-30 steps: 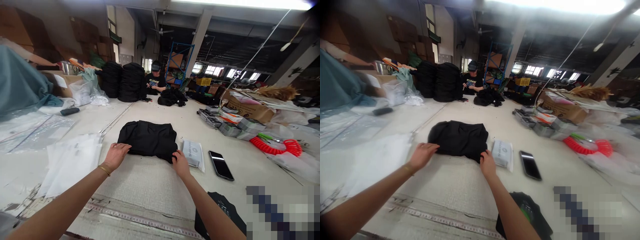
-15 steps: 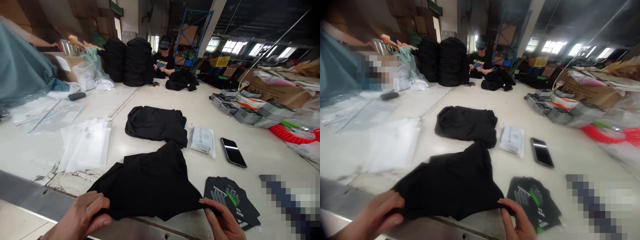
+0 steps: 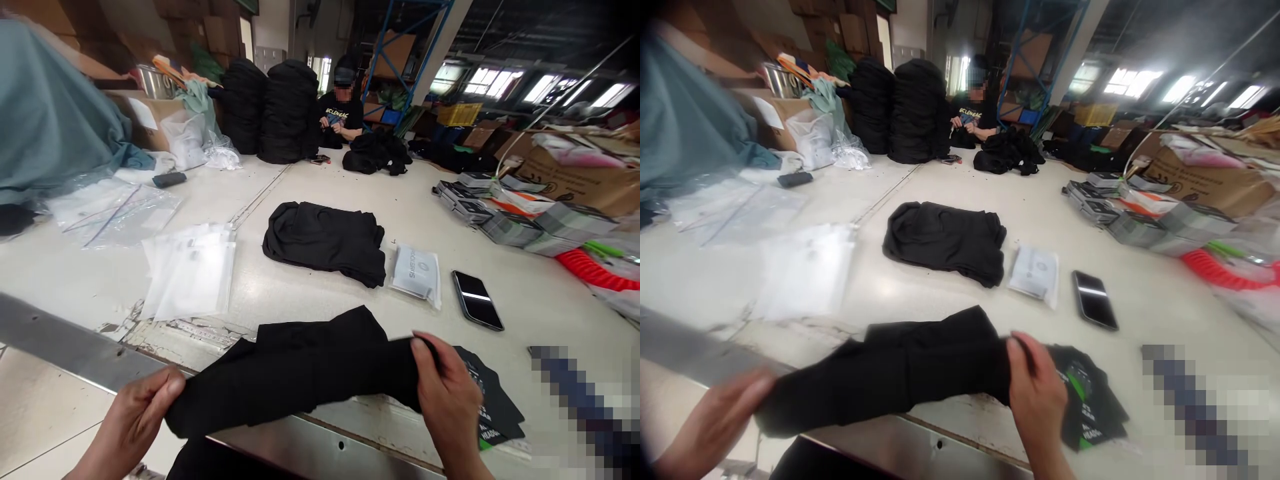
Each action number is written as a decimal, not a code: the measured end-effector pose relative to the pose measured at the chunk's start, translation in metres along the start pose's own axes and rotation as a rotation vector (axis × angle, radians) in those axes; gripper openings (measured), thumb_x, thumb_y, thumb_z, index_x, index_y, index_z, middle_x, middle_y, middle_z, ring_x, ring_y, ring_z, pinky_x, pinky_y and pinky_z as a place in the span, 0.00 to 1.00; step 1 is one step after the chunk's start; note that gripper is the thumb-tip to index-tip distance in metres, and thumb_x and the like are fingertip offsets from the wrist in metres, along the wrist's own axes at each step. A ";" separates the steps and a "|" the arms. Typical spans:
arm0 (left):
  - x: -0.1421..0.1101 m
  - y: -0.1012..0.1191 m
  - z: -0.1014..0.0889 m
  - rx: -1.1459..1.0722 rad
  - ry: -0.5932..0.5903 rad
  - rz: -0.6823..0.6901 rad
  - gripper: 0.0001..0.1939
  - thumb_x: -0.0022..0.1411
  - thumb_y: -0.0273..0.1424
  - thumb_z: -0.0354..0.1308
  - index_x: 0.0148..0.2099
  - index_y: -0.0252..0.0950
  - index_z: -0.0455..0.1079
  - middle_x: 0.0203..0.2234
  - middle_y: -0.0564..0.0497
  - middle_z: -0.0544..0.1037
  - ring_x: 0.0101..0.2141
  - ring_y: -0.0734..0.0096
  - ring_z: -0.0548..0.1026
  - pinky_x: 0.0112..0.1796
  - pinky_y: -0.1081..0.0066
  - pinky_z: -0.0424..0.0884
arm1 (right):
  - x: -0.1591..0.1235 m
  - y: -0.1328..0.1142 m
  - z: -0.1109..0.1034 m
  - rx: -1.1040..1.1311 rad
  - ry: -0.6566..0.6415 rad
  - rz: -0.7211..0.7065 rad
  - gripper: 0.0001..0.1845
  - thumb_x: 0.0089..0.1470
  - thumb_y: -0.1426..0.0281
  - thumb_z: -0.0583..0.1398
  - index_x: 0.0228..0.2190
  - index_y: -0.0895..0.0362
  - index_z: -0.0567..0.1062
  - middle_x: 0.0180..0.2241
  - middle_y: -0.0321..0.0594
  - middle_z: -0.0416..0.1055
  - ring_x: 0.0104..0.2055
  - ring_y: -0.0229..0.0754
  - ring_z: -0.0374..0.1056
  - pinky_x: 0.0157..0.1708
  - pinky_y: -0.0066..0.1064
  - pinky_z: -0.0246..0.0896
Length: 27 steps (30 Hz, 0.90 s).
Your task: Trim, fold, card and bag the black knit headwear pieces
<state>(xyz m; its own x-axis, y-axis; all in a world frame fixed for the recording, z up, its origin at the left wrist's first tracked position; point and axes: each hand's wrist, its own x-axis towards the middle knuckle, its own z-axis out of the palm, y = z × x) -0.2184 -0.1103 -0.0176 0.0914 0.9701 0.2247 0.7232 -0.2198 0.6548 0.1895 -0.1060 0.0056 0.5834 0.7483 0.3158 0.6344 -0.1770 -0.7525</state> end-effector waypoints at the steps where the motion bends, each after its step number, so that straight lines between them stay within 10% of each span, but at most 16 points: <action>1: 0.006 0.000 0.004 0.005 0.003 -0.077 0.22 0.63 0.44 0.45 0.23 0.38 0.65 0.15 0.56 0.69 0.17 0.73 0.66 0.18 0.77 0.64 | 0.010 -0.002 0.013 -0.015 -0.048 -0.059 0.21 0.53 0.54 0.54 0.39 0.55 0.75 0.39 0.42 0.74 0.42 0.49 0.69 0.47 0.41 0.60; 7: 0.046 0.002 0.023 0.037 -0.112 -0.363 0.20 0.62 0.47 0.45 0.34 0.39 0.71 0.22 0.55 0.76 0.27 0.65 0.75 0.25 0.75 0.70 | 0.042 0.011 0.091 -0.109 -0.264 -0.208 0.19 0.55 0.59 0.52 0.42 0.58 0.73 0.40 0.49 0.74 0.41 0.52 0.70 0.43 0.45 0.63; 12: 0.046 0.000 0.016 0.224 -0.167 -0.316 0.18 0.62 0.47 0.47 0.42 0.42 0.69 0.24 0.55 0.78 0.24 0.66 0.76 0.23 0.74 0.69 | 0.024 0.013 0.072 -0.145 -0.253 -0.340 0.24 0.57 0.60 0.50 0.52 0.59 0.64 0.49 0.53 0.66 0.52 0.55 0.62 0.49 0.50 0.60; 16: 0.049 0.027 0.026 0.339 0.031 -0.022 0.20 0.62 0.46 0.47 0.50 0.41 0.66 0.41 0.48 0.77 0.38 0.61 0.76 0.35 0.66 0.73 | -0.022 -0.012 0.053 -0.148 -0.231 -0.555 0.22 0.58 0.65 0.52 0.54 0.56 0.63 0.55 0.51 0.61 0.57 0.53 0.57 0.53 0.51 0.56; 20: 0.056 0.061 0.066 0.354 -0.206 0.422 0.27 0.63 0.45 0.48 0.62 0.47 0.54 0.60 0.48 0.60 0.57 0.57 0.60 0.54 0.57 0.60 | -0.061 -0.028 0.073 -0.139 -0.457 -0.791 0.24 0.56 0.69 0.54 0.55 0.55 0.62 0.60 0.48 0.55 0.61 0.54 0.51 0.56 0.51 0.53; 27: 0.060 0.053 0.096 0.443 -0.426 0.431 0.31 0.63 0.47 0.46 0.65 0.50 0.42 0.64 0.48 0.50 0.62 0.51 0.49 0.56 0.49 0.54 | -0.021 0.014 0.074 -0.236 -0.374 -0.480 0.21 0.60 0.65 0.50 0.50 0.62 0.68 0.53 0.55 0.65 0.58 0.56 0.57 0.53 0.56 0.55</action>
<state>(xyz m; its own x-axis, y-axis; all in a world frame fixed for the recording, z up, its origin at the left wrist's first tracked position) -0.1087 -0.0539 -0.0384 0.6208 0.7831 0.0374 0.7632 -0.6145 0.1998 0.1485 -0.0768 -0.0549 0.0190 0.9436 0.3304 0.8998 0.1280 -0.4172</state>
